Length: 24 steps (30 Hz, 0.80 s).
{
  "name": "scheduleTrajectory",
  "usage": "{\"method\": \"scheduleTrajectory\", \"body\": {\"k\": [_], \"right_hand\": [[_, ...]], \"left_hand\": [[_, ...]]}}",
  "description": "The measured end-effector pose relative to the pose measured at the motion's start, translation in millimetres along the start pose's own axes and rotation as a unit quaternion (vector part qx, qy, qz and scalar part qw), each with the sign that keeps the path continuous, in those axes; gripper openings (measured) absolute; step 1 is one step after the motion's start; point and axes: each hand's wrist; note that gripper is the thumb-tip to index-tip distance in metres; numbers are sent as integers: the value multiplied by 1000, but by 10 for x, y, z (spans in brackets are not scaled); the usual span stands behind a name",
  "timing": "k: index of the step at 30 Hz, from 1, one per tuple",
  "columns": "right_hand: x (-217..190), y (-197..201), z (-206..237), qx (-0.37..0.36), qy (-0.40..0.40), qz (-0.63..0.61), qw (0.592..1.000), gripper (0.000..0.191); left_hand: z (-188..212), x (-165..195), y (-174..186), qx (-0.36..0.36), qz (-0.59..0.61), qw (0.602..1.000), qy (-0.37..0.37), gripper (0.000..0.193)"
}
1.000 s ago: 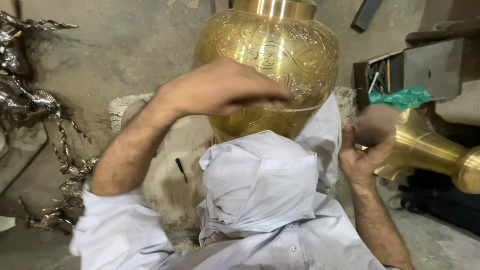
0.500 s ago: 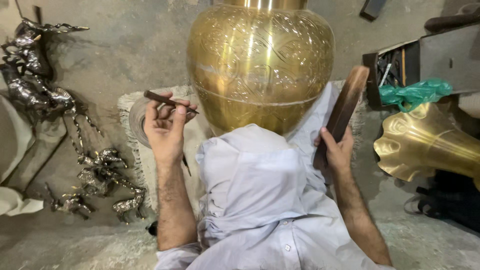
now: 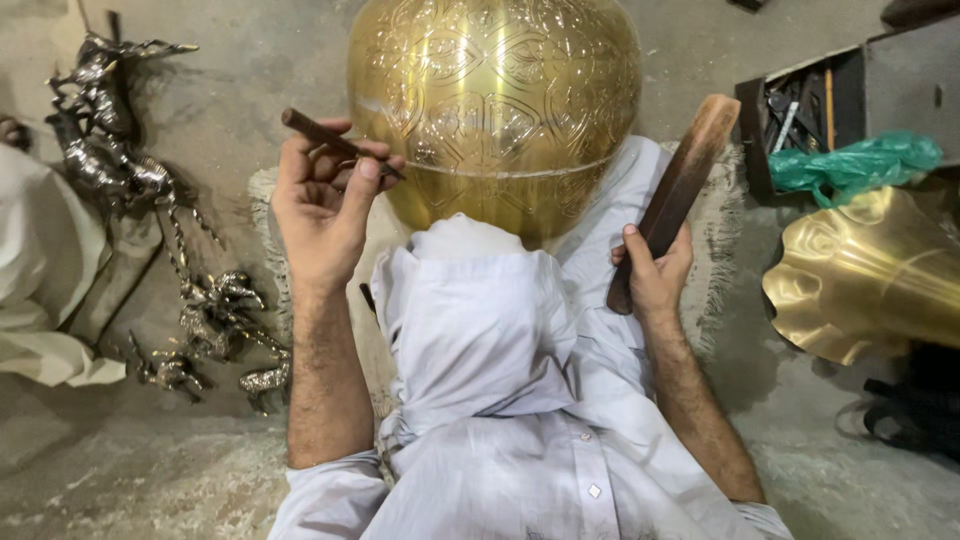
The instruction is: The person sits on the floor with a large brass vase braced between the legs and engraves decorative patterns into its surface. They hold a chisel against the metal with one hand and strike it repeatedly with a wooden mallet held in the other hand, repositioning the chisel along the engraved lines.
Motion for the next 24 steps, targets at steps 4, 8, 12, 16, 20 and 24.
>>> {"method": "scheduleTrajectory", "body": {"k": [4, 8, 12, 16, 20, 24], "right_hand": [[-32, 10, -7, -11, -1, -12, 1000, 38], [-56, 15, -22, -28, 0, -17, 999, 38], [-55, 46, -36, -35, -15, -7, 999, 35], [-57, 137, -42, -51, -63, -18, 997, 32], [-58, 295, -41, -81, -67, -10, 994, 30], [-146, 426, -73, -133, 38, 71, 988, 41]], "left_hand": [[14, 43, -36, -7, -14, 1000, -13, 37], [8, 53, -52, -15, -49, 998, -29, 36], [-59, 7, -127, -26, -6, 999, -33, 38], [-195, -25, -262, -74, 18, 996, -42, 37], [-370, 40, -440, -129, -50, 988, -74, 38], [-587, 174, -631, -236, -170, 952, -92, 34]]}}
Point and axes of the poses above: each hand's wrist, its own z-axis away from the middle knuckle, its own y-axis out of the back of the hand, x = y × z, and after that the axes turned 5 degrees about z, right-handed
